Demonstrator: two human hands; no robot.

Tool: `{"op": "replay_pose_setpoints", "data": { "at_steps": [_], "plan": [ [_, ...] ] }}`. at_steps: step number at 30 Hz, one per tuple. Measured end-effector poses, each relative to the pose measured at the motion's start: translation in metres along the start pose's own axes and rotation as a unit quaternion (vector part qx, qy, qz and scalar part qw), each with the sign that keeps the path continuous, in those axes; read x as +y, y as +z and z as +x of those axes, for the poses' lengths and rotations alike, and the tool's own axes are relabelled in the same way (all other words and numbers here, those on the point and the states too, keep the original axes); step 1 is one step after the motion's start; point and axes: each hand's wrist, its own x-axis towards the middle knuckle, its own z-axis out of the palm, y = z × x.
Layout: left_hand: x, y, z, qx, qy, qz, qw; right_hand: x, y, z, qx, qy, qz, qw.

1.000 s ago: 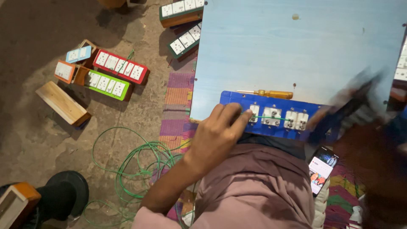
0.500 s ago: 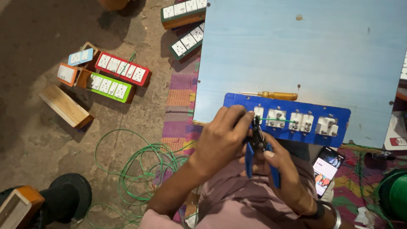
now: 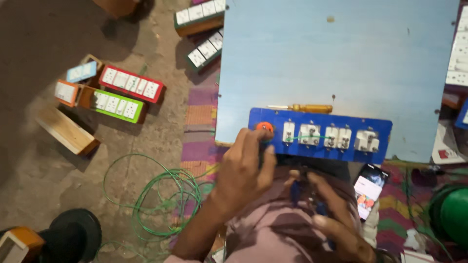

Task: The person strips green wires with pliers and connects them to terminals on a blue electrical board. They use a screwdriver to tighten the connections and repeat the process for multiple switches.

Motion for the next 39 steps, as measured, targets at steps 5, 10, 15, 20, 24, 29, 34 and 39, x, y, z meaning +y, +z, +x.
{"op": "replay_pose_setpoints", "data": {
  "at_steps": [5,10,15,20,24,29,34,39],
  "plan": [
    [0.012,0.02,0.008,0.01,0.03,0.114,0.993,0.002,-0.026,-0.02,0.046,-0.077,-0.041,0.995],
    [0.027,0.028,0.013,0.044,0.049,0.089,0.994,-0.001,-0.03,-0.026,0.035,-0.098,-0.055,0.993],
    [0.037,0.068,0.023,0.063,0.07,-0.062,0.994,-0.02,-0.027,-0.03,0.132,-0.205,-0.314,0.917],
    [0.035,0.085,0.028,0.044,0.098,-0.11,0.988,-0.03,-0.031,-0.022,0.206,-0.203,-0.331,0.898],
    [0.035,0.08,0.026,0.025,0.09,-0.127,0.988,-0.035,-0.041,-0.013,0.234,-0.246,-0.388,0.857],
    [0.036,0.075,0.028,0.037,0.074,-0.151,0.985,-0.048,-0.035,0.005,0.249,-0.261,-0.463,0.81],
    [0.035,0.076,0.026,0.045,0.059,-0.169,0.983,-0.048,-0.025,0.01,0.259,-0.278,-0.503,0.776],
    [0.034,0.076,0.027,0.038,0.053,-0.17,0.983,-0.046,-0.024,0.015,0.257,-0.285,-0.51,0.77]
  ]
}}
